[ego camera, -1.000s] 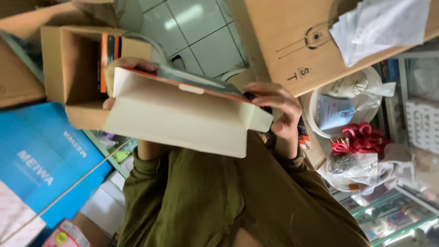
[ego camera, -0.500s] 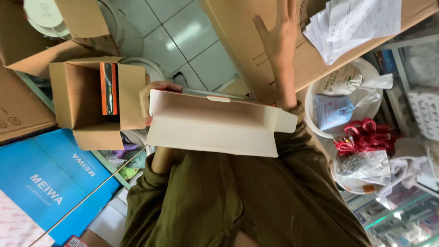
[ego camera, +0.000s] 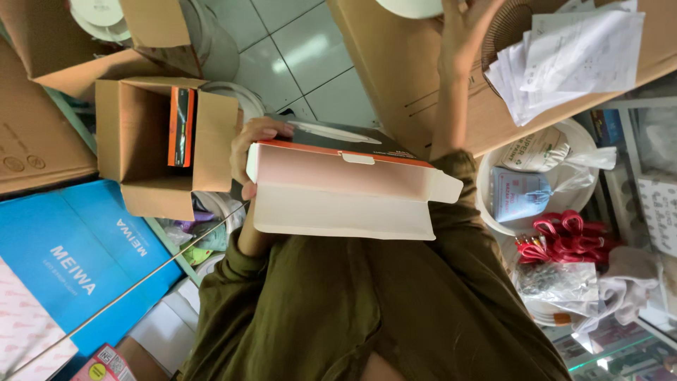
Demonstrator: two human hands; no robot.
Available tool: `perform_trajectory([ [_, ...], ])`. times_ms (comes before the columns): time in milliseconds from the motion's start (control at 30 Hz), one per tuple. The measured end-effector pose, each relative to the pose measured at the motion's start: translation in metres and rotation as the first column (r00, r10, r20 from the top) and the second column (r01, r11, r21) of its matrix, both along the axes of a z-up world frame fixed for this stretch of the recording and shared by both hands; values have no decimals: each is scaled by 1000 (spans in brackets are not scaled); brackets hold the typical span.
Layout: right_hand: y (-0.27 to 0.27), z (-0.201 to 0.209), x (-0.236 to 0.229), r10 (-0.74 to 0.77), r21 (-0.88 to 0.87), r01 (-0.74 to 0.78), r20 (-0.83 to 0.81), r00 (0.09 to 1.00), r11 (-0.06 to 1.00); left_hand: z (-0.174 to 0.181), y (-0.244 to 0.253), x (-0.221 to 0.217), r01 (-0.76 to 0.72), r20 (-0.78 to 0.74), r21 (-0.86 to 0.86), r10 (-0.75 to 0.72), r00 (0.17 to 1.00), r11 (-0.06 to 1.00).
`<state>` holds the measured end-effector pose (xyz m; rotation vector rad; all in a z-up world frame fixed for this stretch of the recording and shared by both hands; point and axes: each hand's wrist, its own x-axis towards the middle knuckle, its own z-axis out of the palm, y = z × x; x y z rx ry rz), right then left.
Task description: The person puts an LED downlight and a manual into a box, closes the box, and places it into a larger container among other boxes.
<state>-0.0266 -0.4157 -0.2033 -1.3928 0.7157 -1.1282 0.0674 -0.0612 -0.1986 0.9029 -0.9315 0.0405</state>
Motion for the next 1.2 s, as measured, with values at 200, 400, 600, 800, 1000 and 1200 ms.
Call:
perform_trajectory([
  [200,37,9,-67,155,114,-170,133,979,979,16,11,4,-208,48,155,203,978,966],
  [400,103,60,-132,174,-135,-155,147,974,979,39,25,10,-282,107,357,261,959,891],
  [600,117,60,-156,106,-458,-37,126,986,888,74,34,-7,-268,50,532,286,957,803],
  [800,120,72,-153,68,-571,128,309,949,811,79,40,-4,-226,-13,628,300,954,745],
  [1000,131,77,-168,57,-630,-27,28,998,776,71,42,1,-231,-10,603,297,955,763],
  [1200,144,47,-205,29,-511,-216,-348,937,832,75,39,0,-220,-51,600,311,949,769],
])
